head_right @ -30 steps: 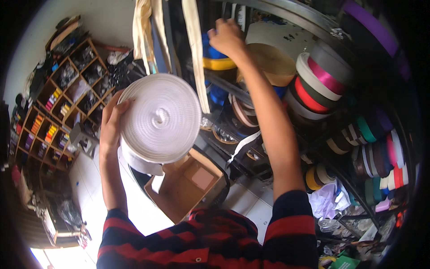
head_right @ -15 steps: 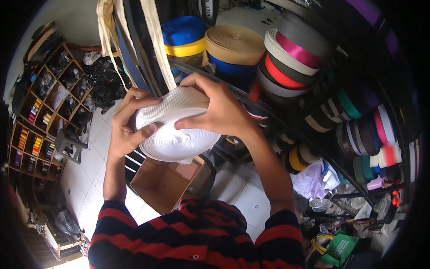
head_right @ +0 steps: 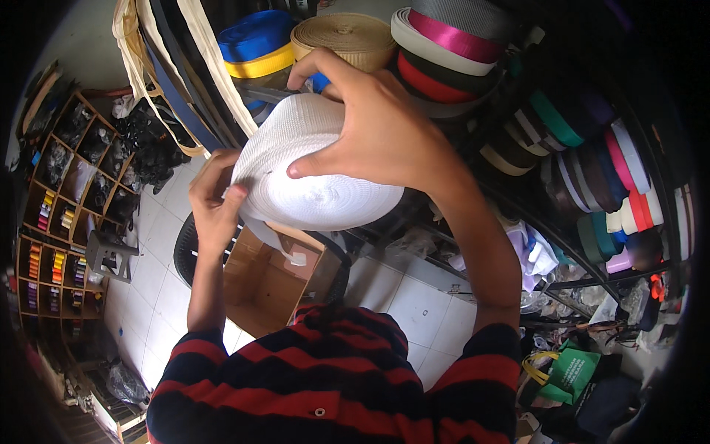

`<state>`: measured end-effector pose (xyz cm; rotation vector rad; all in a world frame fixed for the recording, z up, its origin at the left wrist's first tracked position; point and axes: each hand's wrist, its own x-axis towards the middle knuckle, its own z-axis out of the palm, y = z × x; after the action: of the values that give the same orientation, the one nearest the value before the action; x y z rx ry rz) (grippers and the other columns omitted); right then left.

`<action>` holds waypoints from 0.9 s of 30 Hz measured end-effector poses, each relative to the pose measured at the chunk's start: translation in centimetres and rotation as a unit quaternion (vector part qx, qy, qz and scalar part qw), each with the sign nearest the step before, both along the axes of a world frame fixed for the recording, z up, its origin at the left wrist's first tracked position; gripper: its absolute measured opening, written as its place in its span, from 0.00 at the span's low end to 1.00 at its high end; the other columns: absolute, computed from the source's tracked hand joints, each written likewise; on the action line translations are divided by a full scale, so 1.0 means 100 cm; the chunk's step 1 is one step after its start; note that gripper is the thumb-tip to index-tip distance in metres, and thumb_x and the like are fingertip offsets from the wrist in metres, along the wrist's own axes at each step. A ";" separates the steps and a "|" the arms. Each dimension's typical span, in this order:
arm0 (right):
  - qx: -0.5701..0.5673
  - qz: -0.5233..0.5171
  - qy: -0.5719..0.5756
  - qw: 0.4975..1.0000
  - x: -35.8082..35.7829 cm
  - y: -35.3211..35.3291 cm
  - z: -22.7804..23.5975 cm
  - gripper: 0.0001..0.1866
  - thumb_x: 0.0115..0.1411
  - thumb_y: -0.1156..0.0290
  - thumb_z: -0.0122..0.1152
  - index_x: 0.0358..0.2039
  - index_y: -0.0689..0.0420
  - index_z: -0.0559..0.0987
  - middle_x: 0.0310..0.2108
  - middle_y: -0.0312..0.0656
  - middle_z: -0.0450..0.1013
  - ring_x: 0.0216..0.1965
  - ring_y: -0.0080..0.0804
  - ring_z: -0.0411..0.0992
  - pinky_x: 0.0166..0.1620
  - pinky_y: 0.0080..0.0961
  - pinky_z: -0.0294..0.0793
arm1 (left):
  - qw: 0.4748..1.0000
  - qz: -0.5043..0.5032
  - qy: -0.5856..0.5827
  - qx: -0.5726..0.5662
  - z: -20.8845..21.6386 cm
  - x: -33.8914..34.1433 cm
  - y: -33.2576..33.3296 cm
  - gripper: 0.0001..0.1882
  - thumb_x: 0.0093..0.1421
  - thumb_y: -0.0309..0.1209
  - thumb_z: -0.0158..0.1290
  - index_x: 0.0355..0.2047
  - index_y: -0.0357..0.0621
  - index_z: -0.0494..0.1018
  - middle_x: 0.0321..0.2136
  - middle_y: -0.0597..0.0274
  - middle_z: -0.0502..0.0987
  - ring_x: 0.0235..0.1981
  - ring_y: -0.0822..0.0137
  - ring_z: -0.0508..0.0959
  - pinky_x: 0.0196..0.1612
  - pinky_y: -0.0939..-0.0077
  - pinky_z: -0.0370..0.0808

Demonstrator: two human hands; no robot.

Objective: The person takes rolls of ribbon from a box on the floor and places them onto a storage shelf according to color.

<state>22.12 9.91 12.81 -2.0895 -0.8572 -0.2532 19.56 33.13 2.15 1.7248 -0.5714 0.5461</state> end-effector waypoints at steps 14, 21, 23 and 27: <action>0.003 0.013 -0.024 1.000 -0.001 -0.002 0.000 0.30 0.35 0.66 0.77 0.40 0.61 0.75 0.33 0.46 0.77 0.35 0.32 0.77 0.40 0.25 0.74 | 0.965 0.182 -0.162 0.092 0.017 -0.009 0.015 0.14 0.64 0.29 0.45 0.32 0.28 0.74 0.32 0.56 0.71 0.30 0.68 0.70 0.33 0.77 0.68; -0.037 -0.001 -0.014 0.999 -0.002 -0.007 -0.009 0.28 0.37 0.67 0.77 0.39 0.60 0.75 0.33 0.43 0.77 0.33 0.29 0.76 0.38 0.23 0.74 | 0.952 0.222 -0.142 0.154 0.020 -0.017 0.055 0.12 0.60 0.28 0.50 0.23 0.30 0.72 0.28 0.56 0.74 0.25 0.67 0.71 0.28 0.77 0.67; -0.011 -0.004 0.037 0.999 -0.005 -0.007 -0.005 0.29 0.36 0.70 0.76 0.41 0.61 0.74 0.36 0.43 0.76 0.38 0.28 0.74 0.44 0.23 0.71 | 0.961 0.168 -0.183 0.124 0.009 -0.021 0.046 0.12 0.61 0.27 0.49 0.23 0.31 0.74 0.30 0.52 0.78 0.25 0.64 0.73 0.29 0.75 0.69; 0.080 0.006 0.055 0.995 -0.009 -0.003 -0.005 0.31 0.36 0.72 0.76 0.43 0.61 0.73 0.38 0.44 0.75 0.41 0.28 0.74 0.47 0.23 0.70 | 0.986 0.131 -0.071 0.080 -0.039 -0.031 0.019 0.25 0.67 0.43 0.39 0.42 0.30 0.74 0.22 0.56 0.69 0.22 0.65 0.67 0.27 0.73 0.65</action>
<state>21.21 9.56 12.30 -1.9294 -0.7578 -0.1912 16.42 35.01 -1.78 1.9395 -0.5022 0.8341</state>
